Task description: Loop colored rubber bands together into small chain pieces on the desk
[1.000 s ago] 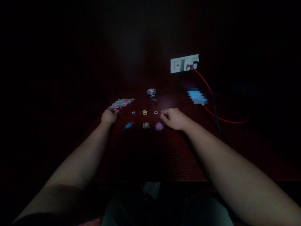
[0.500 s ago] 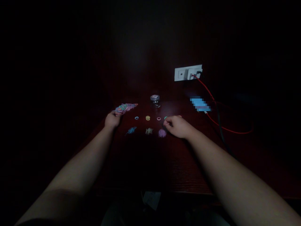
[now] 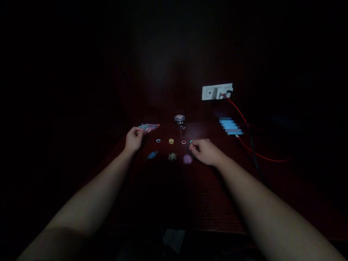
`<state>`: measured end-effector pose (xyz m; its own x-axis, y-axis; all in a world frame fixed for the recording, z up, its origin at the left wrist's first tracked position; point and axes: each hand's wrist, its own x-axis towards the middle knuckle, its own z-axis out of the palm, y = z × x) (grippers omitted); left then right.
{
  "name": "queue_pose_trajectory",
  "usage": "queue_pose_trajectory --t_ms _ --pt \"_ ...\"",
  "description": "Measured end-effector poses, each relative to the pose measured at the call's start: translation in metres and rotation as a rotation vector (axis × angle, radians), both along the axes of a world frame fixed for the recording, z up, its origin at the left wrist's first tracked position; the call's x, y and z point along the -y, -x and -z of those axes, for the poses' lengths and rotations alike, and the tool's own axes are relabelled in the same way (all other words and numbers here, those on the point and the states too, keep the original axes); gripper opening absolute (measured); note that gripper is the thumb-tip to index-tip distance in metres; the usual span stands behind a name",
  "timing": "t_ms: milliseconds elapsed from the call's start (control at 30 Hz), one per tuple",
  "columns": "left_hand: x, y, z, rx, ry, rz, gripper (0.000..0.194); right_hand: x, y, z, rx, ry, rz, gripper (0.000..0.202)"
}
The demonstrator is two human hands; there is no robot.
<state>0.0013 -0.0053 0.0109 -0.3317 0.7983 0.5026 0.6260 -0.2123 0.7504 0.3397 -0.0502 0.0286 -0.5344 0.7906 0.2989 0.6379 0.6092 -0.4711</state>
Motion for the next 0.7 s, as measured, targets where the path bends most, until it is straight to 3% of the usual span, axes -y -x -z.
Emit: queue_pose_trajectory --t_ms 67,167,367,467,700 --pt "0.010 -0.020 -0.008 -0.099 -0.074 0.192 0.015 -0.002 0.000 0.003 -0.038 0.021 -0.010 0.021" --pt "0.032 -0.054 -0.020 -0.323 -0.061 0.473 0.013 -0.003 0.001 0.006 -0.073 0.058 -0.030 0.018" --pt "0.074 -0.103 -0.035 -0.601 -0.094 0.807 0.005 0.007 0.008 -0.003 -0.172 0.019 -0.121 0.019" --pt "0.080 -0.107 -0.037 -0.614 -0.098 0.850 0.005 0.012 0.011 -0.008 -0.240 -0.022 -0.167 0.018" --pt "0.076 -0.106 -0.037 -0.616 -0.145 0.771 0.003 0.017 0.015 -0.008 -0.260 0.026 -0.234 0.021"
